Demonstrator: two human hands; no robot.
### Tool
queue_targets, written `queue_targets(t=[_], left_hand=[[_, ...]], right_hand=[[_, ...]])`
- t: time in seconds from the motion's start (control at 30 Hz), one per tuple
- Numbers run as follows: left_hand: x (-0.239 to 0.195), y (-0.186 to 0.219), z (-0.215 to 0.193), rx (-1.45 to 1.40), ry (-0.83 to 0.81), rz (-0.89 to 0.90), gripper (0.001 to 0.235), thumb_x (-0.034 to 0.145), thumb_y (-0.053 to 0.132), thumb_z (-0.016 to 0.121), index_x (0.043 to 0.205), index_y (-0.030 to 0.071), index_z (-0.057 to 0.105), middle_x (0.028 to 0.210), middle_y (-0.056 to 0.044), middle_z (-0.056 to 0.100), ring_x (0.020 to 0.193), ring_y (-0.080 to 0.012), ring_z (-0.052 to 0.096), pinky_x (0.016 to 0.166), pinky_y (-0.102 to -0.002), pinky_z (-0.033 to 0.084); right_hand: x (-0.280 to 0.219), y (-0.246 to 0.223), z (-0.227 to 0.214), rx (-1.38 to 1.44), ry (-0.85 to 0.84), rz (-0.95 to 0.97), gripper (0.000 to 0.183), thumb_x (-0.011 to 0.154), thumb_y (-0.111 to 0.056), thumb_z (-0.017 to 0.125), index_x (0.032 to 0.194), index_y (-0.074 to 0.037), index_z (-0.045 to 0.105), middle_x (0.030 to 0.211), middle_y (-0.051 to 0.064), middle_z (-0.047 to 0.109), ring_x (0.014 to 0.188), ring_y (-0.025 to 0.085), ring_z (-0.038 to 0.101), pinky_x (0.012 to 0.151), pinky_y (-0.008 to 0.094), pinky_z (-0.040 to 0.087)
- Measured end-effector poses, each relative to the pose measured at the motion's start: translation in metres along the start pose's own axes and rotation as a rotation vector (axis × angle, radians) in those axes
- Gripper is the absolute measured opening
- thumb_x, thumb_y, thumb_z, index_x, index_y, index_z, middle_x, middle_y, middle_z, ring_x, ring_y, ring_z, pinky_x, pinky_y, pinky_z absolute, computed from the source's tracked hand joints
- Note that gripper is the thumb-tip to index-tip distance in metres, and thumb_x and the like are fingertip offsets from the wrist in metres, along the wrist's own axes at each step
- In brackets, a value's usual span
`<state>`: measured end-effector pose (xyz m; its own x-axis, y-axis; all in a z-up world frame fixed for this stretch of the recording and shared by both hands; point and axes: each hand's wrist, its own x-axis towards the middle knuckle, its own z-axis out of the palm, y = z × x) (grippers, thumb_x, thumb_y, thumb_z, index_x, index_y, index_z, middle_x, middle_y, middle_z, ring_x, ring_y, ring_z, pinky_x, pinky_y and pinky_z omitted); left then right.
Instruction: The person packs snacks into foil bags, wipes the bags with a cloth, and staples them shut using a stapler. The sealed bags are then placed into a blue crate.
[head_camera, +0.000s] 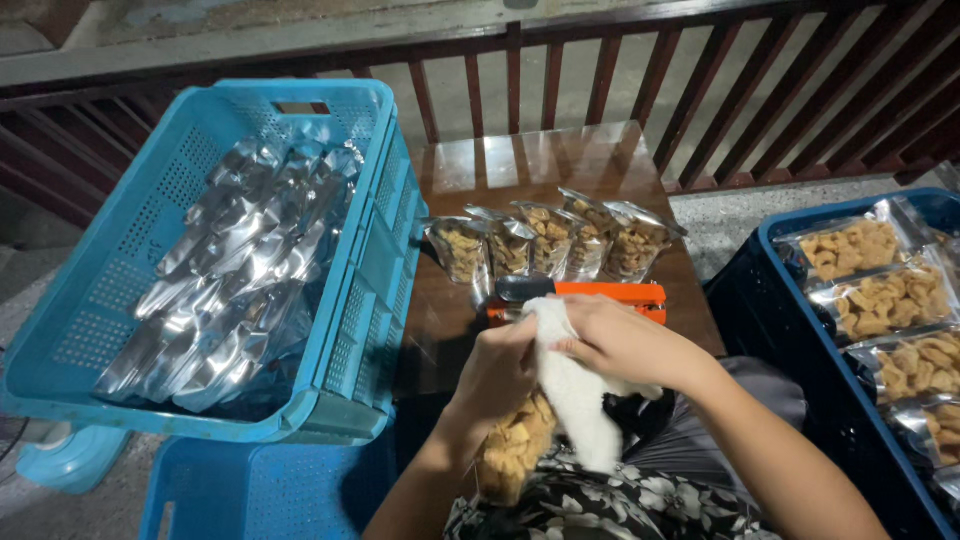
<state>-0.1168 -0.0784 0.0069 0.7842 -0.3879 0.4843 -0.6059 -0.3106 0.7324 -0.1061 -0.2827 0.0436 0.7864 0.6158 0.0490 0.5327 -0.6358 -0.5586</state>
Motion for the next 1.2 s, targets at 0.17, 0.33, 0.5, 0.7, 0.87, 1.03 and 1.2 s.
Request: queue_targets(t=[0.17,0.33,0.5,0.7,0.87,1.03,1.2], left_hand=[[0.002,0.004,-0.002,0.017,0.114,-0.114,0.021,0.086,-0.001,0.056,0.105,0.002,0.064,0.078,-0.023,0.065,0.078,-0.042,0.068,0.062,-0.044,0.052],[0.002,0.009,-0.015,0.024,0.191,-0.217,0.013,0.103,0.009,0.055,0.094,0.003,0.063,0.07,-0.021,0.06,0.061,-0.0351,0.065,0.055,-0.04,0.048],[0.004,0.011,-0.018,-0.054,0.243,-0.217,0.014,0.102,0.007,0.056,0.09,0.002,0.061,0.068,-0.02,0.056,0.056,-0.0325,0.06,0.054,-0.038,0.047],[0.003,0.015,0.008,0.045,0.201,-0.06,0.008,0.089,-0.004,0.056,0.09,0.003,0.059,0.073,-0.019,0.059,0.07,-0.0353,0.065,0.059,-0.038,0.048],[0.004,0.018,-0.002,-0.059,0.238,-0.102,0.008,0.098,0.002,0.058,0.091,0.003,0.062,0.071,-0.018,0.061,0.061,-0.027,0.064,0.056,-0.035,0.049],[0.008,0.017,-0.015,-0.15,0.308,-0.159,0.018,0.103,0.009,0.052,0.094,0.001,0.065,0.067,-0.014,0.061,0.06,-0.015,0.064,0.055,-0.032,0.049],[0.016,0.009,-0.001,-0.181,0.466,-0.303,0.025,0.105,0.014,0.052,0.091,0.0,0.066,0.061,-0.012,0.058,0.058,-0.0123,0.054,0.054,-0.032,0.045]], right_hand=[[0.004,-0.004,0.007,-0.187,0.259,-0.146,0.026,0.088,-0.024,0.069,0.11,-0.011,0.071,0.127,0.015,0.067,0.122,0.034,0.057,0.104,0.047,0.041],[-0.012,-0.001,0.006,-0.266,0.354,-0.135,0.037,0.081,-0.021,0.07,0.116,-0.008,0.07,0.127,0.015,0.068,0.116,0.033,0.057,0.1,0.046,0.041],[-0.022,-0.002,-0.001,-0.313,0.324,-0.115,0.031,0.083,-0.019,0.07,0.112,-0.008,0.069,0.115,0.011,0.071,0.122,0.033,0.058,0.101,0.047,0.041],[-0.006,-0.021,-0.001,-0.366,0.387,-0.239,0.038,0.075,-0.02,0.073,0.109,-0.003,0.065,0.116,0.014,0.066,0.121,0.036,0.056,0.102,0.049,0.041],[-0.006,-0.021,0.003,-0.333,0.445,-0.228,0.041,0.073,-0.015,0.073,0.111,-0.003,0.066,0.119,0.014,0.062,0.121,0.035,0.056,0.102,0.048,0.044],[-0.028,0.003,0.004,-0.349,0.529,-0.199,0.04,0.072,-0.015,0.073,0.109,-0.002,0.068,0.117,0.018,0.06,0.116,0.039,0.054,0.098,0.049,0.044],[-0.042,0.042,0.073,0.162,0.916,-0.022,0.021,0.095,-0.013,0.061,0.114,-0.008,0.067,0.126,0.01,0.064,0.12,0.028,0.06,0.106,0.042,0.047]])
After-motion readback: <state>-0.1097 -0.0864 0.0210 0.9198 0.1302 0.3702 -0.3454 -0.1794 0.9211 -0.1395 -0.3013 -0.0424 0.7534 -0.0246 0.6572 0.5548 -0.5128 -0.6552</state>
